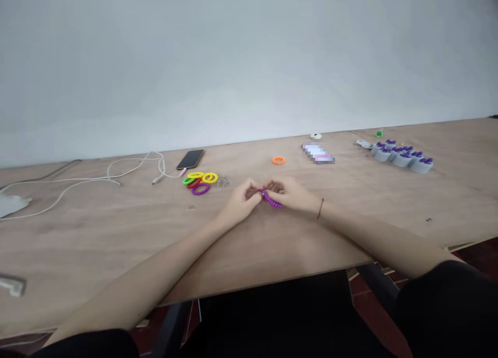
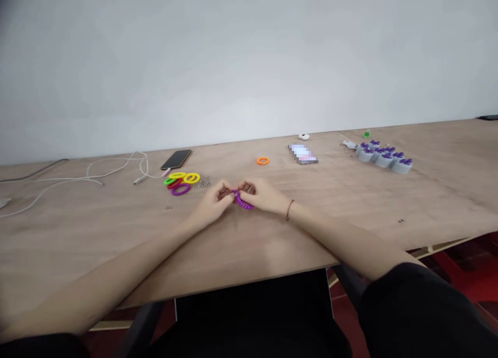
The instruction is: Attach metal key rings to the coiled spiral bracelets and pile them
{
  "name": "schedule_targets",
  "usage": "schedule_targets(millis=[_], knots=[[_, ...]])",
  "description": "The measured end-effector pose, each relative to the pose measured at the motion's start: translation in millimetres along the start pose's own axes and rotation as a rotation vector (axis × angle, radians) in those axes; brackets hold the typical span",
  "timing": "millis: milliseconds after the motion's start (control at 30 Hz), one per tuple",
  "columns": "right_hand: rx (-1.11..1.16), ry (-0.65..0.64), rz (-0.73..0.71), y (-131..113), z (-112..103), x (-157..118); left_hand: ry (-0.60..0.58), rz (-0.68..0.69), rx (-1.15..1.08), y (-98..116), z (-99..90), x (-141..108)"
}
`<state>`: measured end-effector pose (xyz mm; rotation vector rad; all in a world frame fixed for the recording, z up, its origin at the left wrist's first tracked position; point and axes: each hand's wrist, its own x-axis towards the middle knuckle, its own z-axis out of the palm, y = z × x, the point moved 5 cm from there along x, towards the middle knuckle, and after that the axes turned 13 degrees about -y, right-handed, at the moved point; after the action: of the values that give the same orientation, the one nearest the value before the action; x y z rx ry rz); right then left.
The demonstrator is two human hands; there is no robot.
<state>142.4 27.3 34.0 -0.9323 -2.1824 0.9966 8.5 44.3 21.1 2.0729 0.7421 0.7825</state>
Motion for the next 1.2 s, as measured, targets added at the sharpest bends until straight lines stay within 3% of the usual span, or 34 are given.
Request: schedule_targets(millis=[133, 300, 467, 600, 767, 1000, 1200], knots=[[-0.100, -0.028, -0.092, -4.9, -1.3, -1.6, -0.038, -0.002, -0.101, -0.6, 2.2, -0.9], [-0.176, 0.009, -0.135, -4.5, -1.8, -1.3, 0.007, -0.035, -0.032, 1.6, 3.0, -2.6], [-0.097, 0.043, -0.094, 1.4, -2.1, 2.6, 0.051, -0.016, -0.016, 8.2, 4.2, -3.1], [0.004, 0.053, -0.049, 4.7, -2.4, 6.4, 0.104, 0.020, 0.121, 15.4, 2.0, -5.8], [0.130, 0.137, 0.061, 11.5, -2.9, 6.9, 0.090, 0.070, 0.238, 22.8, 4.5, -8.2], [-0.035, 0.179, 0.052, 11.7, -3.4, 3.2, 0.029, -0.007, 0.049, 10.6, 9.2, -4.8], [-0.112, 0.184, 0.029, 7.3, -4.7, 0.0, 0.042, -0.008, 0.060, 14.3, 6.9, -6.1]])
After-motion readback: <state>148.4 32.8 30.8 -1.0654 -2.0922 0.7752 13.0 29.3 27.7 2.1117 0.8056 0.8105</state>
